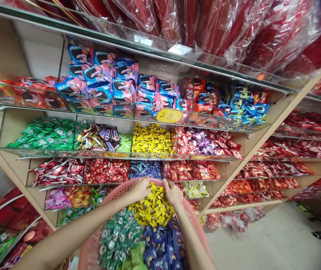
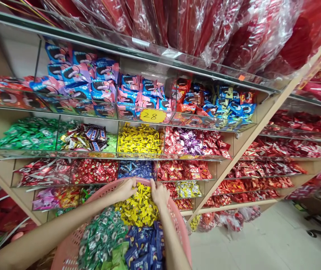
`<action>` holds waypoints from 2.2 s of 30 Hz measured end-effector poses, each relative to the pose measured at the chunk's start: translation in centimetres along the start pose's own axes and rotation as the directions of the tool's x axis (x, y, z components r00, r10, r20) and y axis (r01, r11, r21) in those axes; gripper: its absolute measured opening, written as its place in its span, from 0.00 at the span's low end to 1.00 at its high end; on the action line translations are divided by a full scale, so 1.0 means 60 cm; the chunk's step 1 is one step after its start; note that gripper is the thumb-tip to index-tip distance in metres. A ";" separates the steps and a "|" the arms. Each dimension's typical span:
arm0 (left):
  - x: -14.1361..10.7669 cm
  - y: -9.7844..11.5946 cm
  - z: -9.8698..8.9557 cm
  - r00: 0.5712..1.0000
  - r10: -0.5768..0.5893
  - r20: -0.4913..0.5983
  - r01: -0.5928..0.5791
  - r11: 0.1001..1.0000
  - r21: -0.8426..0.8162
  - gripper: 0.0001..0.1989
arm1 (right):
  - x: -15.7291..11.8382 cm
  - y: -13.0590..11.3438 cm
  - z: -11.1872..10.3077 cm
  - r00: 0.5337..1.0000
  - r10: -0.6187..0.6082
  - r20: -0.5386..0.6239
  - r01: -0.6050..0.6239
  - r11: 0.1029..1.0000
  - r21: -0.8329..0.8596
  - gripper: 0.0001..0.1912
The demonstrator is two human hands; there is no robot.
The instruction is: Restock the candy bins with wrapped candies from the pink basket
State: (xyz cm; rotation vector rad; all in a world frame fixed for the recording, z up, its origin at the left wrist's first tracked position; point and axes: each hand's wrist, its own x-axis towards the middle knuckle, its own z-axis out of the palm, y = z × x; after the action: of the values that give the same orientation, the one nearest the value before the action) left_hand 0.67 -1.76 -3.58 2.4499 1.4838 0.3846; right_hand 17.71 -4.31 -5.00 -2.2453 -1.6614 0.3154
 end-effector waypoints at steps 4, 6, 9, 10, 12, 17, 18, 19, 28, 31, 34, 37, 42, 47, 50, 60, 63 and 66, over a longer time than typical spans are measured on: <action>0.004 -0.005 -0.001 1.000 -0.004 -0.006 0.003 0.998 -0.063 0.02 | 0.002 0.004 0.001 1.000 0.012 -0.003 -0.012 1.000 -0.013 0.34; 0.005 -0.009 -0.001 1.000 -0.010 -0.014 0.009 0.996 -0.087 0.02 | 0.003 0.006 0.002 1.000 0.010 -0.006 -0.010 1.000 -0.013 0.33; 0.004 -0.013 -0.002 1.000 -0.006 0.008 0.007 0.995 -0.099 0.03 | 0.003 0.007 0.002 1.000 -0.001 -0.018 0.001 1.000 -0.001 0.32; 0.003 -0.014 -0.003 1.000 -0.008 0.012 0.009 0.996 -0.092 0.03 | 0.004 0.006 0.001 1.000 -0.002 -0.020 0.002 1.000 0.004 0.32; 0.000 -0.014 -0.010 1.000 -0.017 -0.003 0.017 0.998 -0.057 0.04 | 0.004 0.005 0.000 1.000 0.000 -0.016 0.000 1.000 0.007 0.32; -0.009 -0.001 -0.059 0.998 -0.017 -0.052 0.020 0.998 0.066 0.07 | 0.003 0.001 -0.003 1.000 0.004 0.008 -0.004 1.000 0.008 0.32; -0.009 0.003 -0.074 0.998 -0.009 -0.068 0.014 0.997 0.079 0.07 | 0.003 0.001 -0.002 1.000 0.004 0.010 -0.004 1.000 0.012 0.32; -0.008 0.008 -0.091 0.996 0.008 -0.087 0.000 0.996 0.085 0.08 | 0.003 0.001 -0.002 1.000 0.001 0.011 -0.002 1.000 0.016 0.33; 0.050 0.047 -0.274 0.875 0.257 -0.411 -0.238 0.966 0.097 0.09 | 0.010 0.006 0.010 1.000 -0.003 -0.013 0.004 1.000 0.009 0.34; 0.090 0.048 -0.303 0.869 0.230 -0.438 -0.170 0.970 0.171 0.07 | 0.011 0.009 0.013 1.000 -0.012 -0.027 0.013 0.999 0.034 0.35; 0.135 0.046 -0.298 0.885 0.214 -0.414 -0.118 0.962 0.247 0.06 | 0.012 0.012 0.014 1.000 -0.005 -0.029 0.006 0.999 0.047 0.34; 0.177 0.047 -0.274 0.898 0.188 -0.398 -0.060 0.948 0.312 0.07 | 0.012 0.015 0.013 1.000 0.011 -0.020 -0.010 0.999 0.043 0.35; 0.227 0.058 -0.244 0.879 0.267 -0.396 -0.070 0.892 0.447 0.11 | 0.011 0.019 0.008 0.999 0.041 -0.002 -0.041 0.998 0.053 0.34; 0.257 0.068 -0.234 0.850 0.374 -0.372 -0.137 0.837 0.529 0.09 | 0.014 0.026 0.009 0.999 0.044 -0.003 -0.044 0.998 0.051 0.34; 0.268 0.069 -0.228 0.859 0.366 -0.358 -0.129 0.831 0.541 0.09 | 0.016 0.030 0.012 0.999 0.048 -0.014 -0.047 0.998 0.046 0.34; 0.284 0.057 -0.215 0.861 0.339 -0.380 -0.097 0.842 0.532 0.11 | 0.021 0.026 0.012 0.998 0.056 -0.024 -0.054 0.995 0.078 0.34; 0.281 0.054 -0.224 0.861 0.320 -0.395 -0.096 0.865 0.492 0.12 | 0.024 0.024 0.014 0.998 0.063 -0.026 -0.061 0.996 0.070 0.33; 0.273 0.055 -0.234 0.846 0.279 -0.454 -0.094 0.917 0.388 0.12 | 0.027 0.022 0.017 0.998 0.067 -0.020 -0.066 0.996 0.058 0.34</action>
State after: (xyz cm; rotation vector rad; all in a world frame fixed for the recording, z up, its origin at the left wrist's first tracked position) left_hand 5.77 12.39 12.20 2.9572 1.6122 0.9380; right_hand 18.96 -2.98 -6.43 -2.2578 -1.5495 0.3491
